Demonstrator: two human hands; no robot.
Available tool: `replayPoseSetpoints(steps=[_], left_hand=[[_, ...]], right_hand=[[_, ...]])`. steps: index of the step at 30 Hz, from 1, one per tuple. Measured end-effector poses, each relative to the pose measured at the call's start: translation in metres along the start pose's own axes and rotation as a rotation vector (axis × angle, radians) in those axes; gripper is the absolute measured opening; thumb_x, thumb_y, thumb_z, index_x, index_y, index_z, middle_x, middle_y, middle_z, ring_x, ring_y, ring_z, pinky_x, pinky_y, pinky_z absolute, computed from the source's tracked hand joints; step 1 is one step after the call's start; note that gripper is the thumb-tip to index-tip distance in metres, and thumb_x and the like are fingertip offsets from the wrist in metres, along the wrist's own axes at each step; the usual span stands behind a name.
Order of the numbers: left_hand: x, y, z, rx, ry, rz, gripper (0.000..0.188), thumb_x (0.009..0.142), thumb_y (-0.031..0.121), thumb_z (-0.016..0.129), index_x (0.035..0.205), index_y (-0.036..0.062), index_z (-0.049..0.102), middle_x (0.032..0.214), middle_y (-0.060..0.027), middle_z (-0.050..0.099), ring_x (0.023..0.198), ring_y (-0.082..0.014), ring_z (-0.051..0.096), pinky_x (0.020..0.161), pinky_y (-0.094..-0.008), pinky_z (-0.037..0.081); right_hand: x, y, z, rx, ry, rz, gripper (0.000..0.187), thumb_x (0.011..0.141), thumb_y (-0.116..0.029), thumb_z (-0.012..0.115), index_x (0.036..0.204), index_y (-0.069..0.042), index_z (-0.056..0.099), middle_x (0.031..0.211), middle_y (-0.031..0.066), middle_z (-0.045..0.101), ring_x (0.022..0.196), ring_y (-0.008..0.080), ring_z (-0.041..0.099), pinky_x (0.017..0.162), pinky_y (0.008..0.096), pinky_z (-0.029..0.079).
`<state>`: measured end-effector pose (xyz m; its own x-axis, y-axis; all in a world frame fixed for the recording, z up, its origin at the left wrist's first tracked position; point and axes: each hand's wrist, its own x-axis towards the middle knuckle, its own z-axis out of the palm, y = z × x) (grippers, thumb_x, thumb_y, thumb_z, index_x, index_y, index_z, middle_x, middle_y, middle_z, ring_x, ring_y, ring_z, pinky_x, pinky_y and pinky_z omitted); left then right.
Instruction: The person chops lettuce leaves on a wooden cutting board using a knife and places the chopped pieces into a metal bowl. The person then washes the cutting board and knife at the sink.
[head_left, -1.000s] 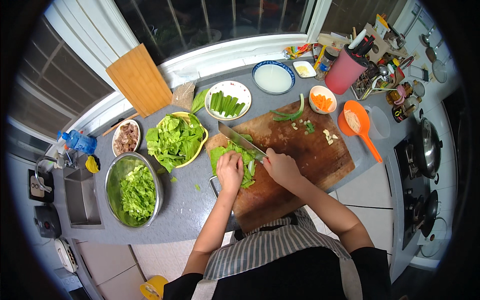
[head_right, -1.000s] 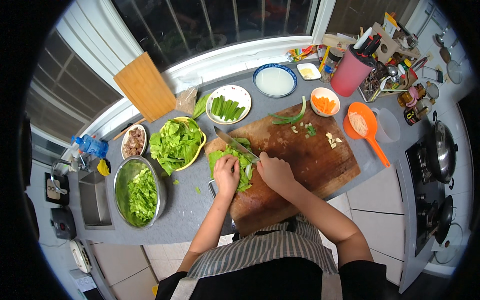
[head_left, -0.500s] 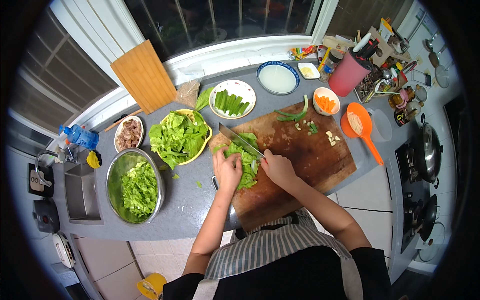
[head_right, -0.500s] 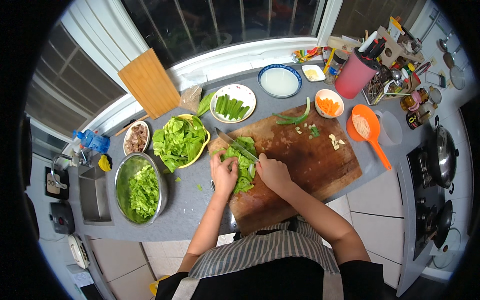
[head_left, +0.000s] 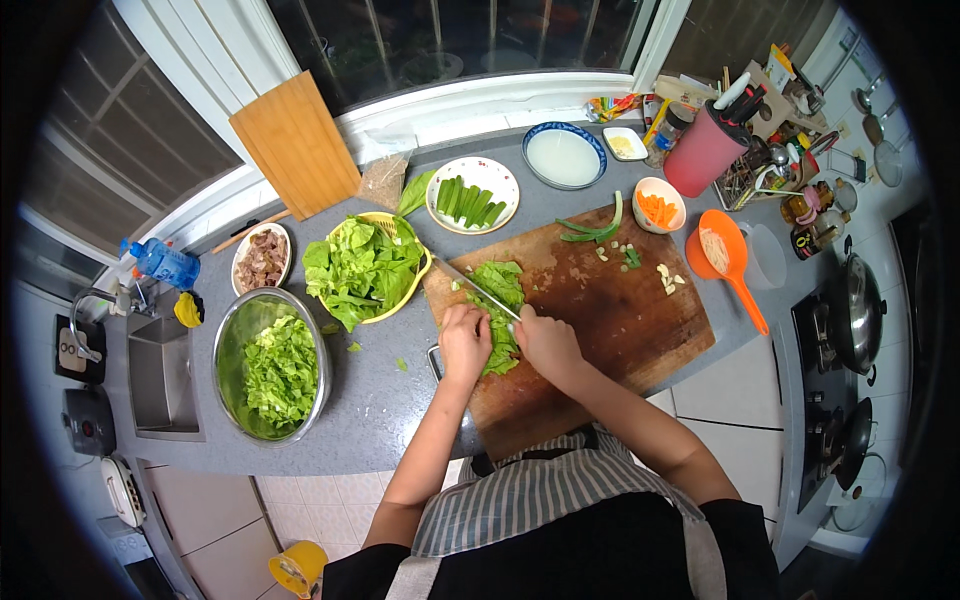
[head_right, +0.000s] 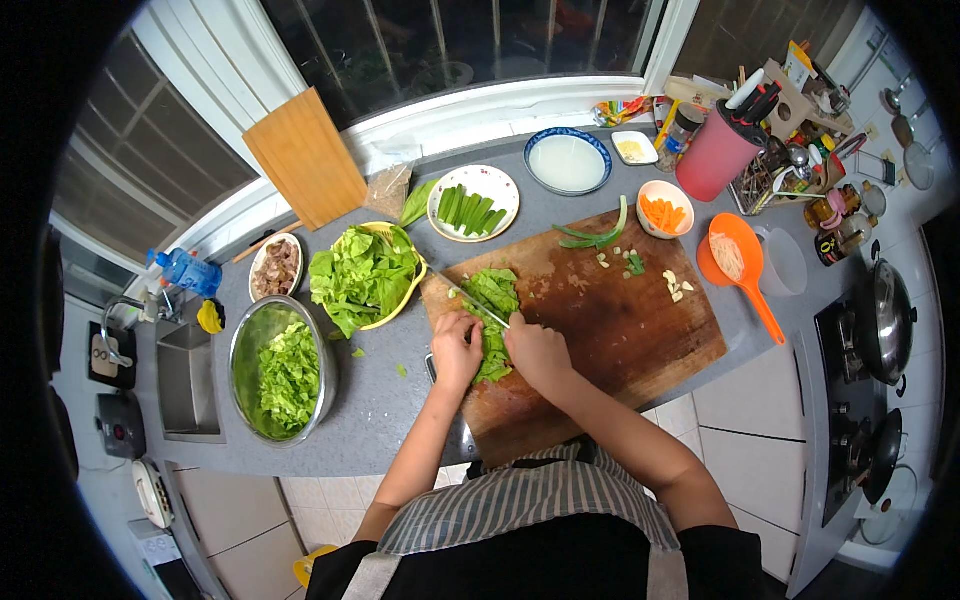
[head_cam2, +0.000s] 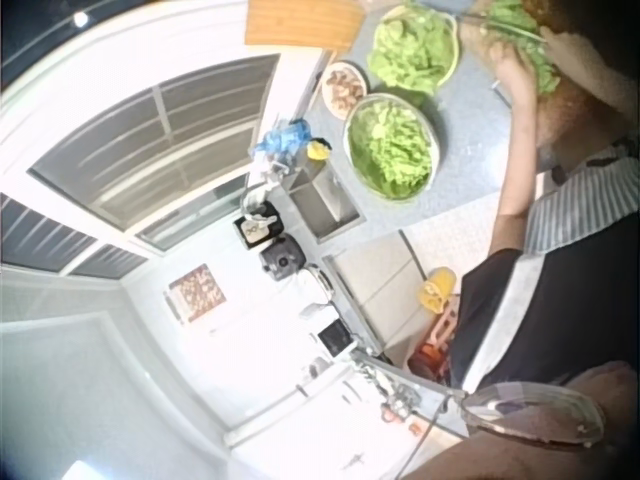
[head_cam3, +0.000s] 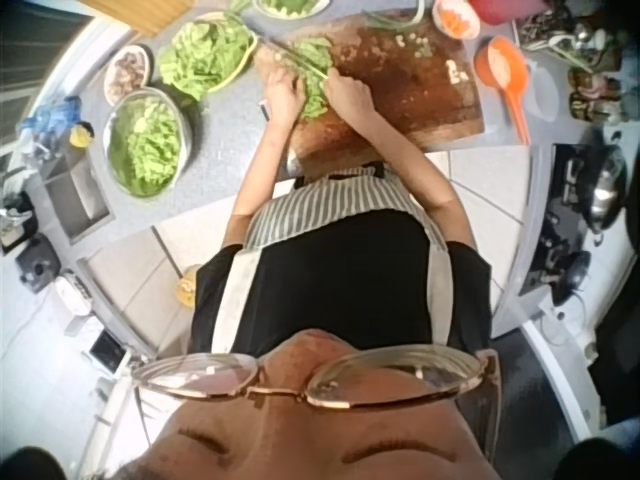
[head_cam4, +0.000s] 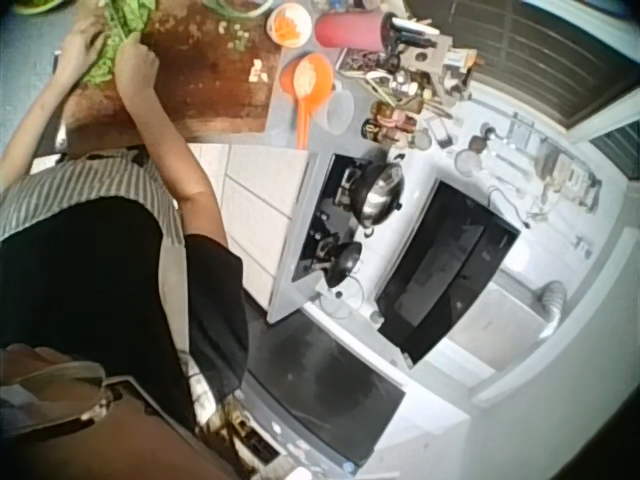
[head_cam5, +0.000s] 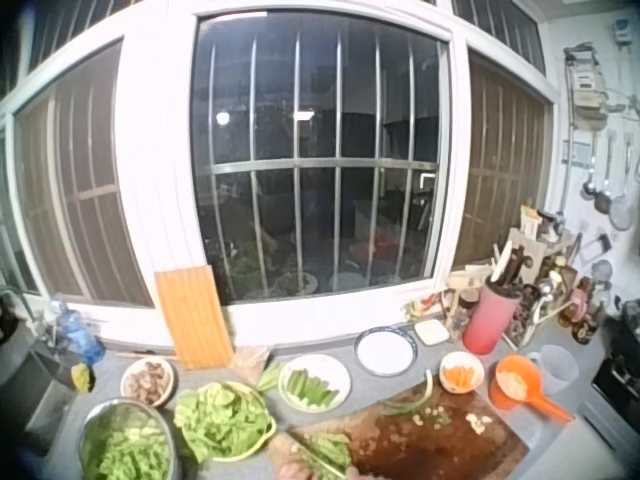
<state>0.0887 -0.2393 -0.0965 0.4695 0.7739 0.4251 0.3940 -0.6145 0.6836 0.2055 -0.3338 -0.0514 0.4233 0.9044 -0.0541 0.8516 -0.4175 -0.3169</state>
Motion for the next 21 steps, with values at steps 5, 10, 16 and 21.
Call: replayPoseSetpoints(steps=[5, 10, 16, 21], left_hand=[[-0.003, -0.003, -0.009, 0.017, 0.031, 0.052, 0.01, 0.07, 0.0, 0.068, 0.079, 0.0037, 0.067, 0.087, -0.0107, 0.063, 0.085, -0.0305, 0.06, 0.075, -0.0367, 0.049], [-0.009, -0.003, -0.003, -0.042, 0.021, -0.076, 0.013, 0.07, -0.003, 0.068, 0.081, 0.0039, 0.067, 0.087, -0.0106, 0.063, 0.083, -0.0299, 0.06, 0.072, -0.0352, 0.05], [-0.006, -0.008, -0.012, 0.025, -0.021, 0.105, 0.013, 0.071, -0.002, 0.067, 0.082, 0.004, 0.067, 0.085, -0.0108, 0.062, 0.085, -0.0297, 0.06, 0.074, -0.0352, 0.049], [-0.007, 0.001, -0.021, -0.035, -0.039, 0.007, 0.012, 0.072, -0.001, 0.067, 0.083, 0.0037, 0.067, 0.086, -0.0112, 0.063, 0.086, -0.0303, 0.06, 0.076, -0.0361, 0.049]], right_hand=[[-0.004, 0.01, -0.033, 0.101, -0.013, -0.02, 0.02, 0.089, -0.025, 0.054, 0.085, -0.006, 0.048, 0.064, 0.0169, 0.061, 0.062, 0.0385, 0.062, 0.056, 0.0491, 0.05], [-0.01, 0.013, -0.043, 0.019, -0.092, -0.041, 0.02, 0.088, -0.025, 0.054, 0.083, -0.006, 0.049, 0.064, 0.0176, 0.062, 0.061, 0.0374, 0.063, 0.056, 0.049, 0.051], [-0.006, 0.004, 0.0, 0.088, 0.013, -0.009, 0.02, 0.088, -0.025, 0.054, 0.083, -0.006, 0.049, 0.063, 0.0169, 0.061, 0.061, 0.0374, 0.063, 0.056, 0.0488, 0.051], [-0.014, 0.008, -0.029, 0.124, -0.003, -0.009, 0.019, 0.089, -0.025, 0.054, 0.085, -0.007, 0.049, 0.063, 0.0168, 0.061, 0.061, 0.0385, 0.062, 0.056, 0.0499, 0.05]])
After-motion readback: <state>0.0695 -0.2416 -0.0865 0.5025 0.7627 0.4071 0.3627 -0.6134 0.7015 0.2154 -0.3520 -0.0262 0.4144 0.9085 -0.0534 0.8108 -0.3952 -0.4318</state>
